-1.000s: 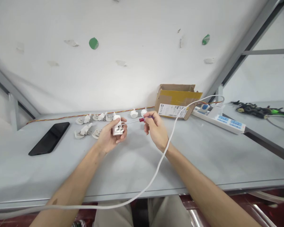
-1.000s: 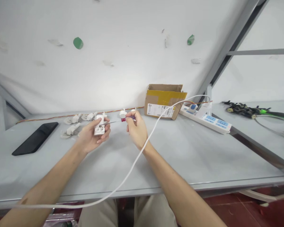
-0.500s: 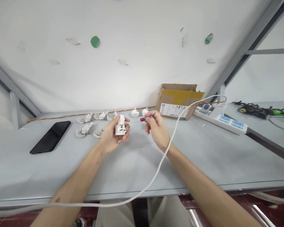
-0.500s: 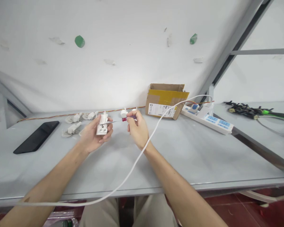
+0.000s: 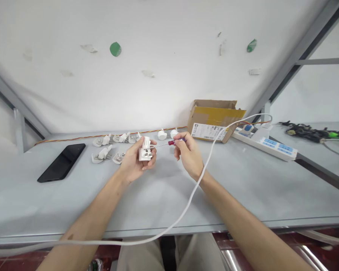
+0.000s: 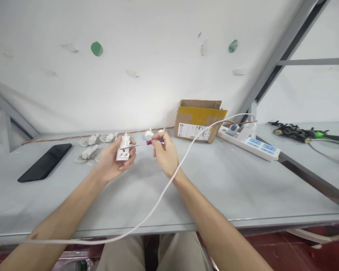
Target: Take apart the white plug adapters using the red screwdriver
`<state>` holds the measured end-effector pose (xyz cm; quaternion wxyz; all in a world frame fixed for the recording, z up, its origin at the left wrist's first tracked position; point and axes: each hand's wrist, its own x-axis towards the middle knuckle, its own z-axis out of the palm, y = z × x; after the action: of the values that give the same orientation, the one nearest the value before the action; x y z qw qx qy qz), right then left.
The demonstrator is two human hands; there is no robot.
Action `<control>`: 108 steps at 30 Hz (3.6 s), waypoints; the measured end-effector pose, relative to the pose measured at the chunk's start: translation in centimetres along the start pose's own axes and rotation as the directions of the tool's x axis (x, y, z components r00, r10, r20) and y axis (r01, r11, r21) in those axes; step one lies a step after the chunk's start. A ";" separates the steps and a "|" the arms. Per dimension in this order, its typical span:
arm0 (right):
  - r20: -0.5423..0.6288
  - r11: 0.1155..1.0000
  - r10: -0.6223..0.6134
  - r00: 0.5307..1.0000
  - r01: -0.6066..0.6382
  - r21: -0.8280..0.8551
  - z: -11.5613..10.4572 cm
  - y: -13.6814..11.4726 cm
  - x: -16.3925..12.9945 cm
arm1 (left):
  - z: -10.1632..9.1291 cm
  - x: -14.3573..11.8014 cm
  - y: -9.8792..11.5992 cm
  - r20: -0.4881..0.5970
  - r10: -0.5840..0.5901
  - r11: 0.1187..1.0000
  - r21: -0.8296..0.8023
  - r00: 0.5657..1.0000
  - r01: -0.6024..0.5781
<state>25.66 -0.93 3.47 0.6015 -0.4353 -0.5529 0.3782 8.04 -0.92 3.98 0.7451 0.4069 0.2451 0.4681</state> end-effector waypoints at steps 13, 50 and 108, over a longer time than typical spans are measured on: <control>-0.038 0.999 0.026 0.999 -0.027 -0.043 0.1 -0.1 0.0 | 0.1 -0.4 0.5 -0.034 0.021 1.000 -0.008 0.999 -0.021; -0.377 0.993 0.016 0.926 -0.060 -0.106 -1.8 1.4 2.3 | -1.5 6.2 -1.4 -0.443 0.277 0.166 0.896 0.852 0.412; -0.345 0.981 0.001 0.939 -0.067 -0.180 -1.4 1.3 1.7 | -2.6 2.4 1.5 0.087 0.202 -0.361 0.933 0.975 -0.008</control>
<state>27.31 1.00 2.80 0.6379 -0.5593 -0.4654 0.2525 6.36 2.56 3.87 0.0270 0.8347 0.5274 0.1562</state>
